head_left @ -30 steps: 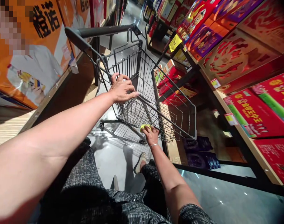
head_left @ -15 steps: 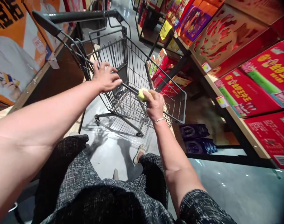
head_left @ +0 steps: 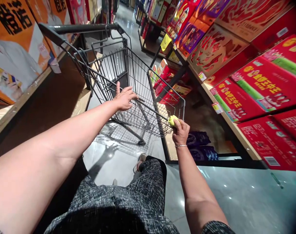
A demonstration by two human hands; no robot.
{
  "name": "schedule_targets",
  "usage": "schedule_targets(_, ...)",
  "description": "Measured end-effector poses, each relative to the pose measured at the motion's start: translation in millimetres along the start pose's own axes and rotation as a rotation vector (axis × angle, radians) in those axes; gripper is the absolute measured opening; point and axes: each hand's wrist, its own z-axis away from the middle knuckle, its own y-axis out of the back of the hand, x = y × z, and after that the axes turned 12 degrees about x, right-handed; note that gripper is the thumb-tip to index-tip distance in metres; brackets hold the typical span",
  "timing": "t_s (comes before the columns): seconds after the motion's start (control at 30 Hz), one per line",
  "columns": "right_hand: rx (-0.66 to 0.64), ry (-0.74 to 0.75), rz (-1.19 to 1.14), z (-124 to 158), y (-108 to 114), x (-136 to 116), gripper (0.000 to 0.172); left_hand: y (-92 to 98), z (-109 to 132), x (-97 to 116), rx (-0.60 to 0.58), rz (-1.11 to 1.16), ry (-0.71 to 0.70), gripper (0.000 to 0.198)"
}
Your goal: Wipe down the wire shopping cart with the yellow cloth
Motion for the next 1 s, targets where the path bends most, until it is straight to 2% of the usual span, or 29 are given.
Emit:
schedule_targets(0.07, 0.029, 0.010, -0.033, -4, -9, -17, 0.054, 1.5, -3, 3, -0.013, -0.016, 0.048, 0.042)
schedule_targets(0.2, 0.046, 0.101, -0.089, -22, -48, -80, 0.045, 6.3, -6, 6, -0.046, -0.039, 0.082, 0.041)
schedule_targets(0.27, 0.022, 0.120, -0.071, -18, -67, -105, 0.041, 9.2, -5, 6, -0.054, -0.045, 0.085, 0.042)
schedule_targets(0.37, -0.137, 0.147, -0.054, 11, -88, -123, 0.037, 12.0, -2, 6, -0.060, -0.043, 0.090, 0.046)
schedule_targets(0.5, -0.486, 0.163, -0.030, 65, -105, -123, 0.035, 11.5, 2, 3, -0.032, -0.035, 0.101, 0.047)
schedule_targets(0.6, -0.634, 0.158, -0.037, 89, -111, -126, 0.030, 11.3, 5, 0, -0.019, -0.024, 0.093, 0.050)
schedule_targets(0.67, -0.647, 0.161, -0.074, 90, -108, -132, 0.031, 12.7, 7, -3, -0.025, -0.024, 0.090, 0.052)
schedule_targets(0.77, -0.587, 0.164, -0.159, 68, -90, -143, 0.041, 16.9, 10, -5, -0.037, -0.032, 0.104, 0.052)
schedule_targets(0.87, -0.369, 0.094, -0.281, 29, -51, -145, 0.048, 20.8, 11, -6, -0.053, -0.036, 0.104, 0.051)
schedule_targets(0.93, -0.178, 0.011, -0.363, 1, -18, -136, 0.053, 21.9, 11, -5, -0.060, -0.040, 0.099, 0.051)
schedule_targets(1.0, -0.040, -0.089, -0.384, -22, 9, -120, 0.058, 22.0, 12, -4, -0.059, -0.042, 0.098, 0.051)
